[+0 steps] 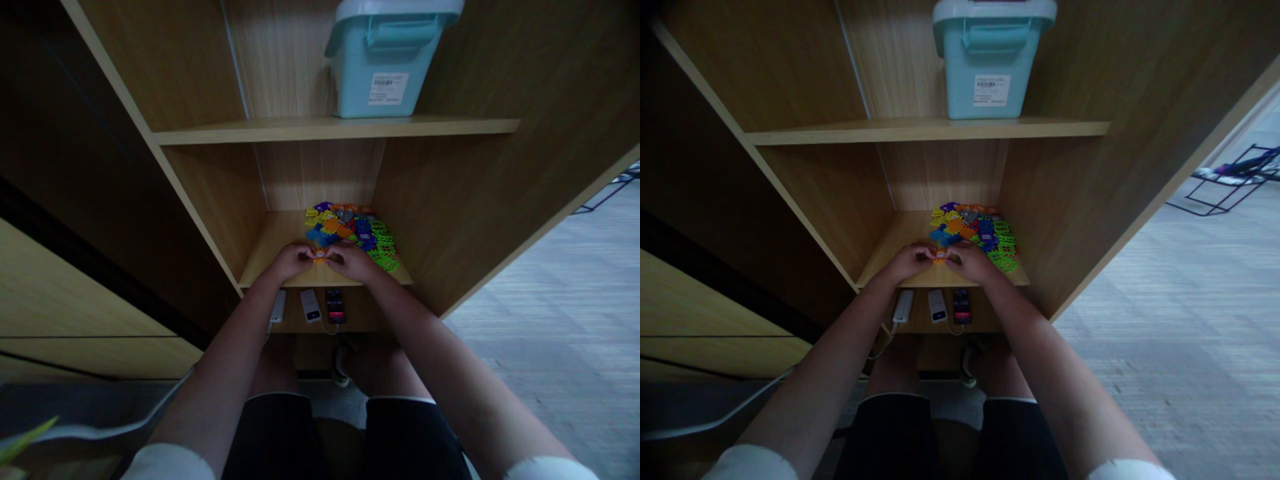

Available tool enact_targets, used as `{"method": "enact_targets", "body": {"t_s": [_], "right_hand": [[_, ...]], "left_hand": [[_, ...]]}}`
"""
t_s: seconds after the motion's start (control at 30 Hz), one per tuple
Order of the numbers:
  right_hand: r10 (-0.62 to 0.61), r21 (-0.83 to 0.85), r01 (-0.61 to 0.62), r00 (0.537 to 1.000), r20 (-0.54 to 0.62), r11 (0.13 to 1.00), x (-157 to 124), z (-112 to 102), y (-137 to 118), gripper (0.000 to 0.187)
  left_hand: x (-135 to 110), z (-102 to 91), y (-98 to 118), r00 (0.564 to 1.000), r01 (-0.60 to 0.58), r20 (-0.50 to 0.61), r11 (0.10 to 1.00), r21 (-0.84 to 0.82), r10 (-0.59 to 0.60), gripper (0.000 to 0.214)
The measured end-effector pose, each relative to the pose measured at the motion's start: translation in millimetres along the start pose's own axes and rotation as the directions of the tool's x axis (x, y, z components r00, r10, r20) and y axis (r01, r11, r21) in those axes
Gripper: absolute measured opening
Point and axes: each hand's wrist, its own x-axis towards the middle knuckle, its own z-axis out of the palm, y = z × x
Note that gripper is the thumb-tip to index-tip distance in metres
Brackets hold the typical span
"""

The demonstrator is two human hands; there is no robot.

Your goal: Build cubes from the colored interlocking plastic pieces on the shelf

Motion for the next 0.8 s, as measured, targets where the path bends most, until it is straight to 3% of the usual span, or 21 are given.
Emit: {"method": "enact_targets", "body": {"t_s": [0.5,0.8], "right_hand": [[0.023,-0.021,-0.023,1.000,0.006,1.000,-0.6,0.4,-1.6,0.012],[0.034,-0.008,-0.034,0.999,-0.007,0.999,-1.1,-0.2,-2.6,0.013]], "left_hand": [[-1.0,2.9,4.7,0.999,-0.036,-0.004,0.999,-0.011,0.036,0.021],[-1.1,3.6,7.2,0.999,-0.053,-0.005,0.998,-0.019,0.052,0.019]]}}
